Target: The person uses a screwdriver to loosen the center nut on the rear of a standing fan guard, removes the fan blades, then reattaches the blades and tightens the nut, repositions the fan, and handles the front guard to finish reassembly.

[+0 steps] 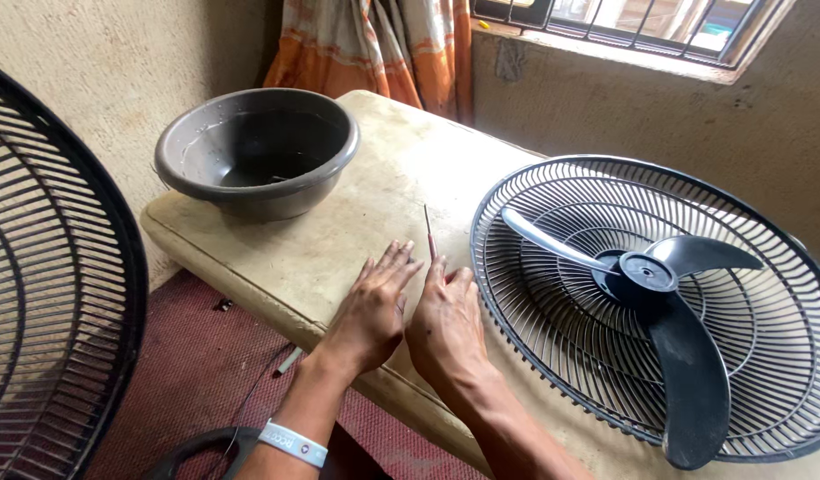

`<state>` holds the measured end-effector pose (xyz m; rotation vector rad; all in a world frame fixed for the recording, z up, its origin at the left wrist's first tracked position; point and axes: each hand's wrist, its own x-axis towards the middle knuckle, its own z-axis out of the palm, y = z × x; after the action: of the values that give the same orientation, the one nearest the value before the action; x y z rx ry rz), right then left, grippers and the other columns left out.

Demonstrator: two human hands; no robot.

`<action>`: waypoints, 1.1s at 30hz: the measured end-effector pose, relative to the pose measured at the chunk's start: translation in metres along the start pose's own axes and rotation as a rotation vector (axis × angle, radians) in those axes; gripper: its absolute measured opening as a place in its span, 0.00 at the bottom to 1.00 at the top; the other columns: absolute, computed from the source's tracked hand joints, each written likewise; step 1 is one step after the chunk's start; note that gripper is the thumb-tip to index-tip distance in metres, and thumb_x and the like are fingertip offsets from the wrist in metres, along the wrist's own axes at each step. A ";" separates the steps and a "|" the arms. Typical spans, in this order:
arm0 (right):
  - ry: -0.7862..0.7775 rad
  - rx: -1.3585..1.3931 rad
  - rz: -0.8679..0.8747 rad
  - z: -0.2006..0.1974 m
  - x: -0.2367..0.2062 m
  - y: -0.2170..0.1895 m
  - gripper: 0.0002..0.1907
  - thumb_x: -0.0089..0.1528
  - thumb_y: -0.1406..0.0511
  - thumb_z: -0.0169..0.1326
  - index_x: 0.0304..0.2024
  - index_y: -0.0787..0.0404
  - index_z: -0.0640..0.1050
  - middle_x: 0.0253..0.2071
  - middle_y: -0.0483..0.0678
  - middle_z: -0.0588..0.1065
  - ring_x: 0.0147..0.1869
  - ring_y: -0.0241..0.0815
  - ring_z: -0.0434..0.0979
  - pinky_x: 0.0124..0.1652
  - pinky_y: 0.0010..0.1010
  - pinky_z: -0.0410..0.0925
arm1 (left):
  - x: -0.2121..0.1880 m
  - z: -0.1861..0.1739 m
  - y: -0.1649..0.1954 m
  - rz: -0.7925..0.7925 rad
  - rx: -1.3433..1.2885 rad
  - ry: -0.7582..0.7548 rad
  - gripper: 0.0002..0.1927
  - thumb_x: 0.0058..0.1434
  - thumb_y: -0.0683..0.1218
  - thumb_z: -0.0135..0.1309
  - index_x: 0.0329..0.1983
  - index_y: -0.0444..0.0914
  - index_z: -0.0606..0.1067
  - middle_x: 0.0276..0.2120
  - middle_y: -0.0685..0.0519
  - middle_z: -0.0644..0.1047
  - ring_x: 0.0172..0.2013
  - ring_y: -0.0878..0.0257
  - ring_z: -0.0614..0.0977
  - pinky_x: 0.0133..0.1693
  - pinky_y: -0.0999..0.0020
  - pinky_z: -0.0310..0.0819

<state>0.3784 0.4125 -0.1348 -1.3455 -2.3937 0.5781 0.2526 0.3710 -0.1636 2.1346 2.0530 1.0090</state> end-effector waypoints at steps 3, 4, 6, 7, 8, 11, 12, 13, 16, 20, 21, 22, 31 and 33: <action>0.065 -0.049 -0.076 0.013 0.003 0.006 0.34 0.59 0.74 0.47 0.67 0.80 0.57 0.52 0.74 0.64 0.56 0.66 0.69 0.55 0.49 0.69 | -0.001 0.004 -0.006 -0.054 -0.006 -0.062 0.29 0.63 0.34 0.36 0.67 0.42 0.68 0.71 0.45 0.62 0.73 0.51 0.57 0.71 0.46 0.43; 0.052 -0.062 -0.076 0.017 0.006 0.008 0.33 0.60 0.74 0.47 0.67 0.80 0.57 0.53 0.76 0.63 0.56 0.67 0.70 0.55 0.48 0.70 | -0.002 0.006 -0.008 -0.054 0.003 -0.064 0.29 0.64 0.34 0.36 0.67 0.42 0.68 0.71 0.45 0.62 0.73 0.52 0.57 0.71 0.45 0.43; 0.030 -0.092 -0.076 0.021 0.009 0.011 0.33 0.61 0.74 0.46 0.68 0.80 0.58 0.55 0.80 0.62 0.55 0.69 0.71 0.55 0.46 0.72 | -0.001 0.009 -0.011 -0.048 0.017 -0.067 0.27 0.65 0.35 0.36 0.67 0.43 0.68 0.71 0.45 0.62 0.73 0.52 0.57 0.71 0.44 0.42; 0.049 -0.099 -0.098 0.023 0.008 0.013 0.32 0.60 0.73 0.48 0.66 0.80 0.60 0.54 0.81 0.63 0.54 0.70 0.71 0.54 0.47 0.72 | -0.001 0.011 -0.012 -0.040 0.040 -0.065 0.27 0.65 0.35 0.36 0.66 0.43 0.69 0.71 0.46 0.62 0.74 0.51 0.57 0.71 0.43 0.43; 0.069 -0.107 -0.121 0.023 0.008 0.013 0.31 0.60 0.72 0.50 0.64 0.81 0.62 0.54 0.82 0.63 0.53 0.70 0.71 0.53 0.48 0.72 | 0.001 0.012 -0.013 -0.032 0.063 -0.062 0.27 0.65 0.35 0.36 0.66 0.43 0.70 0.71 0.46 0.62 0.74 0.51 0.57 0.70 0.43 0.43; 0.069 -0.066 -0.106 0.016 0.004 0.012 0.26 0.59 0.69 0.52 0.57 0.79 0.67 0.50 0.73 0.67 0.50 0.63 0.72 0.50 0.49 0.71 | 0.005 0.012 -0.014 -0.008 0.104 -0.043 0.27 0.64 0.35 0.36 0.64 0.43 0.72 0.71 0.46 0.63 0.73 0.50 0.58 0.70 0.42 0.44; 0.057 -0.042 -0.086 0.012 0.001 0.010 0.24 0.59 0.68 0.53 0.55 0.77 0.69 0.48 0.69 0.69 0.48 0.60 0.73 0.49 0.49 0.71 | 0.006 0.011 -0.013 0.000 0.112 -0.037 0.27 0.63 0.35 0.37 0.64 0.43 0.72 0.71 0.46 0.63 0.73 0.50 0.59 0.70 0.42 0.44; 0.060 -0.069 -0.115 0.006 -0.001 0.007 0.23 0.59 0.69 0.52 0.55 0.77 0.69 0.48 0.69 0.70 0.47 0.59 0.73 0.48 0.48 0.72 | 0.006 0.010 -0.011 -0.012 0.083 -0.035 0.26 0.64 0.36 0.37 0.64 0.41 0.72 0.70 0.45 0.63 0.73 0.50 0.58 0.69 0.42 0.44; 0.034 -0.090 -0.141 -0.016 -0.007 -0.003 0.20 0.62 0.69 0.49 0.55 0.74 0.71 0.45 0.67 0.72 0.44 0.56 0.75 0.46 0.45 0.73 | 0.006 0.005 -0.003 -0.029 0.014 -0.024 0.21 0.68 0.38 0.40 0.63 0.35 0.71 0.70 0.41 0.63 0.72 0.48 0.58 0.69 0.42 0.44; 0.174 0.012 -0.173 -0.055 -0.020 -0.012 0.19 0.62 0.65 0.52 0.53 0.68 0.76 0.41 0.63 0.75 0.45 0.58 0.77 0.45 0.46 0.71 | 0.021 -0.008 0.015 0.138 0.023 0.125 0.24 0.60 0.37 0.45 0.61 0.26 0.70 0.67 0.32 0.65 0.70 0.41 0.62 0.70 0.48 0.51; 0.279 0.019 -0.219 -0.069 -0.023 -0.010 0.20 0.59 0.65 0.56 0.53 0.66 0.77 0.40 0.63 0.76 0.45 0.60 0.76 0.44 0.48 0.70 | 0.028 -0.010 0.024 0.218 0.029 0.197 0.27 0.55 0.35 0.45 0.60 0.23 0.70 0.66 0.30 0.66 0.69 0.39 0.64 0.70 0.50 0.55; 0.304 0.026 -0.210 -0.084 -0.024 -0.009 0.20 0.58 0.66 0.55 0.52 0.66 0.78 0.40 0.62 0.77 0.45 0.59 0.78 0.45 0.46 0.71 | 0.035 -0.012 0.032 0.249 -0.010 0.236 0.26 0.54 0.34 0.45 0.59 0.23 0.71 0.63 0.31 0.69 0.67 0.38 0.67 0.69 0.51 0.58; 0.445 0.030 0.178 -0.202 -0.035 0.059 0.19 0.62 0.61 0.53 0.52 0.63 0.80 0.39 0.58 0.83 0.44 0.53 0.83 0.50 0.42 0.72 | 0.104 0.010 0.130 0.332 -0.271 0.212 0.19 0.56 0.35 0.51 0.51 0.30 0.76 0.44 0.39 0.81 0.49 0.43 0.79 0.54 0.53 0.73; 0.402 0.057 0.348 -0.219 -0.036 0.080 0.21 0.62 0.60 0.52 0.55 0.63 0.78 0.40 0.55 0.83 0.43 0.50 0.85 0.50 0.40 0.74 | 0.119 0.024 0.147 0.424 -0.233 0.204 0.20 0.56 0.37 0.53 0.53 0.29 0.75 0.46 0.37 0.79 0.51 0.44 0.79 0.56 0.53 0.72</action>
<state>0.5579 0.4591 0.0107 -1.6837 -1.8279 0.4081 0.3857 0.4677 -0.0673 2.4749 1.4738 1.4820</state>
